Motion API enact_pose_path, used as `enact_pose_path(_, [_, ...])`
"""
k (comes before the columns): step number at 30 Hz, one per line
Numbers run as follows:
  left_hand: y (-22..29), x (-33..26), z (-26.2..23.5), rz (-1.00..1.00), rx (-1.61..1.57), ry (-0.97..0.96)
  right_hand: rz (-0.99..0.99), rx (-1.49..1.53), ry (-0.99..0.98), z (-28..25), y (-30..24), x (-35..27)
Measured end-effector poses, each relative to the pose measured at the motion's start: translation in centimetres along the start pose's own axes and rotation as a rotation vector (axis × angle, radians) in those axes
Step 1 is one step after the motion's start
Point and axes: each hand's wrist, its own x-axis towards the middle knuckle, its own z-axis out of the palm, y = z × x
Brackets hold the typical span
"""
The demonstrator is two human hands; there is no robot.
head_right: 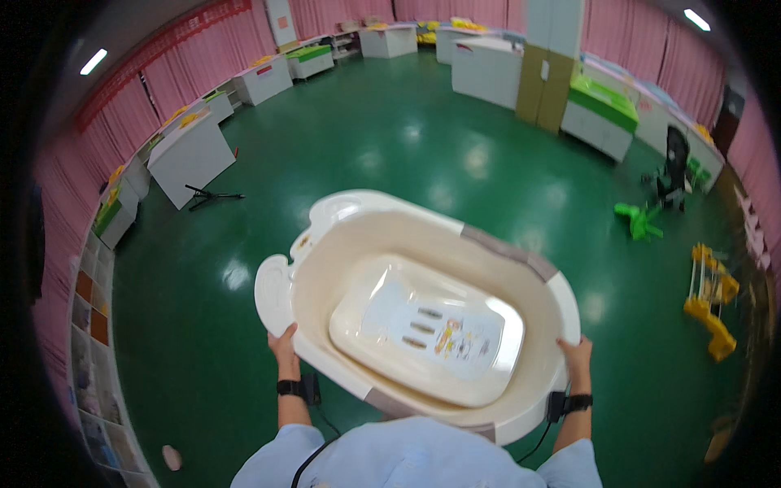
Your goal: The person carries a baby bathtub and stacks it onto other tubs on a counter, then picks up a child-sized chair and places it at a desk.
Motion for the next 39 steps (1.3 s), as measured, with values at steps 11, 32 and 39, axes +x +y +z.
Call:
enact_pose_path(11, [2.9, 10.6, 10.7, -0.034, -0.009, 0.077, 0.112, -0.113, -0.300, 8.9, -16.2, 14.4])
enact_pose_path(32, [-3.9, 38.3, 31.5, 0.033, -0.062, 0.332, -0.090, -0.004, -0.597, 40.5, -31.4, 49.5])
enact_pose_path(39, [-10.6, 55.0, 44.6, -0.068, 0.007, 0.231, -0.044, 0.007, -0.392, 48.4, -36.0, 56.9])
